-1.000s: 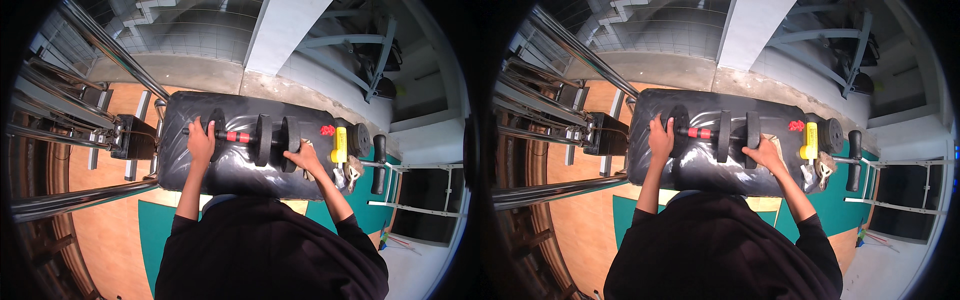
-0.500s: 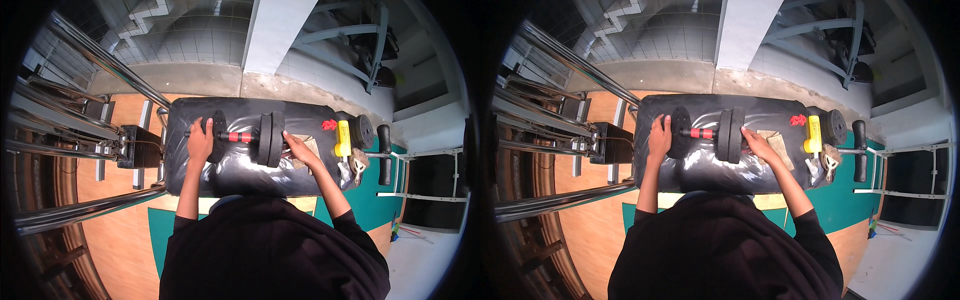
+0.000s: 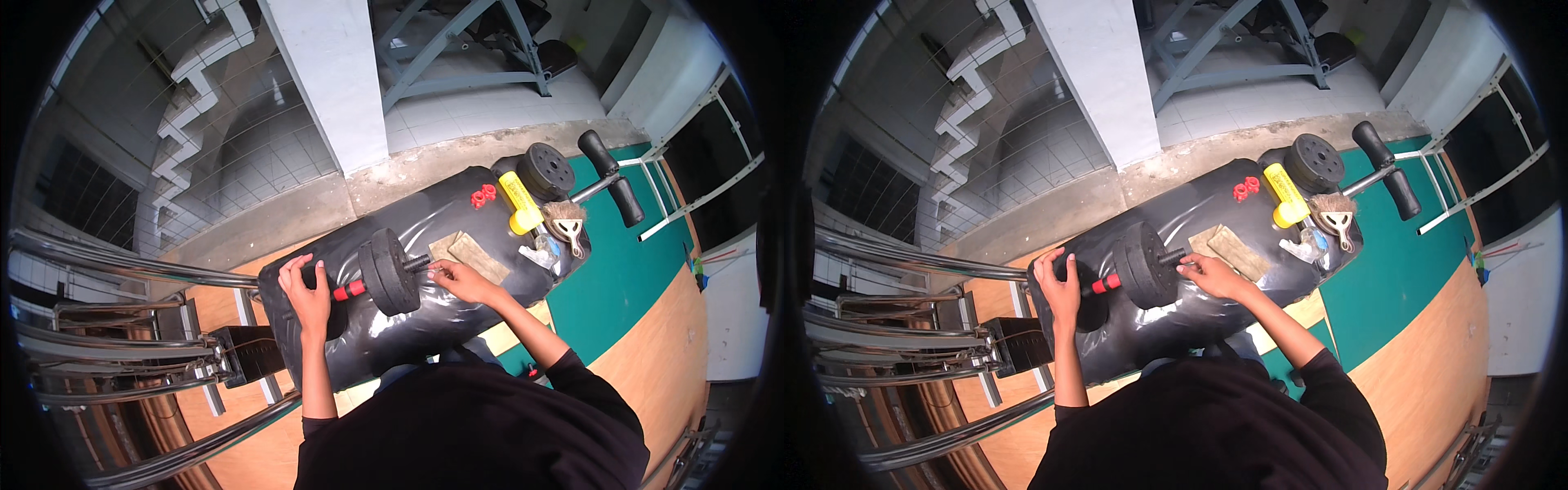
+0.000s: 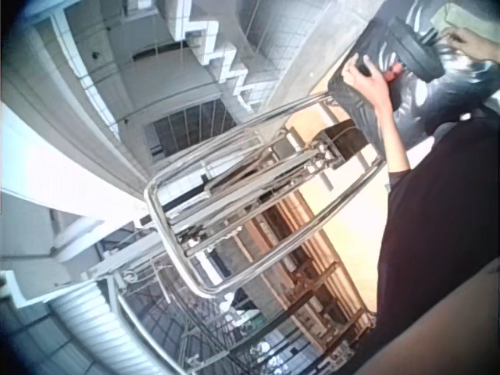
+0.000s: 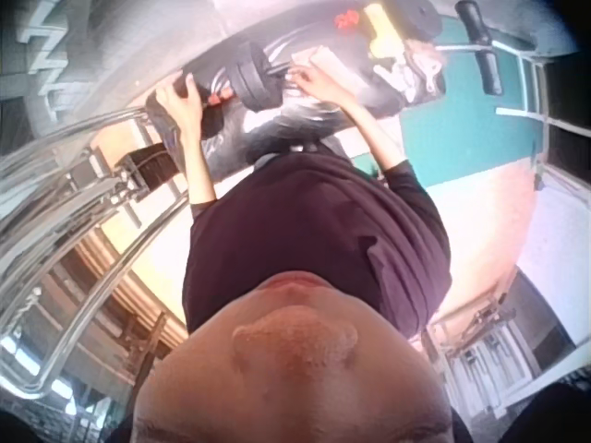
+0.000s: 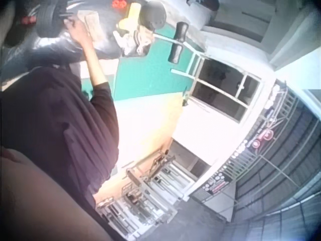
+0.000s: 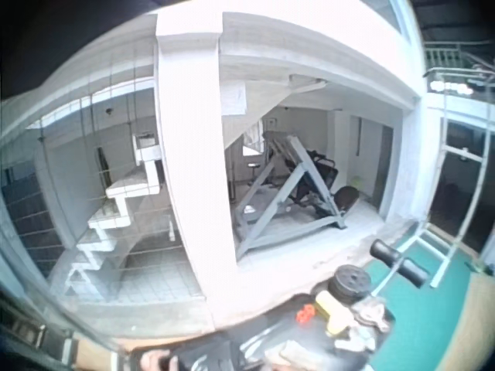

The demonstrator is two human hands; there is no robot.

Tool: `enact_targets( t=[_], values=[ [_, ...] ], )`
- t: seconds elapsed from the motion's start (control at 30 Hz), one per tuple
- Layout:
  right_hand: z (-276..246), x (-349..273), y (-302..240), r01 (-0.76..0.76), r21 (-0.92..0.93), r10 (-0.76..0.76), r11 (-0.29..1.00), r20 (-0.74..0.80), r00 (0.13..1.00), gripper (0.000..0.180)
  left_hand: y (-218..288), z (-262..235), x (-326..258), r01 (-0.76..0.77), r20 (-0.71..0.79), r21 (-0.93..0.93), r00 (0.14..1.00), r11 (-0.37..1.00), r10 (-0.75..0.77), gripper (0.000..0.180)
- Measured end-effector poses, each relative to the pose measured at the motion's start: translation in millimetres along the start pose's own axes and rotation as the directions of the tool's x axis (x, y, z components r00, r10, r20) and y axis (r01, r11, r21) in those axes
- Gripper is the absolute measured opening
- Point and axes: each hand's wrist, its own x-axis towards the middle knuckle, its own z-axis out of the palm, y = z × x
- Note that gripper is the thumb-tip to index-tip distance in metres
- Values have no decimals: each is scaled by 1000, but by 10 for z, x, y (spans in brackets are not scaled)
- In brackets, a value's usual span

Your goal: The person wipes a weight plate with a cloth, then assembles a dumbbell by sliding weight plates onto a bar and securing them with collars. The person handles the bar, plates, and collars by hand on a padded bench.

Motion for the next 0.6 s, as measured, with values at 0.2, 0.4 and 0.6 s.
enact_targets(
  t=[0.2, 0.4, 0.6],
  values=[
    [-453, -573, 290, 122, 21, -123, 992, 138, 983, 42, 1024, 870, 170, -202, 263, -244, 928, 949, 265, 18],
    [-1326, -841, 636, 190, 348, -192, 918, -30, 981, 31, 1611, 1985, 236, -116, 526, -340, 799, 933, 292, 19],
    [-2508, -716, 1726, 166, 515, 84, 841, -427, 900, 20, 1946, 3427, 194, 202, 773, -316, 621, 927, 129, 19]
  ],
)
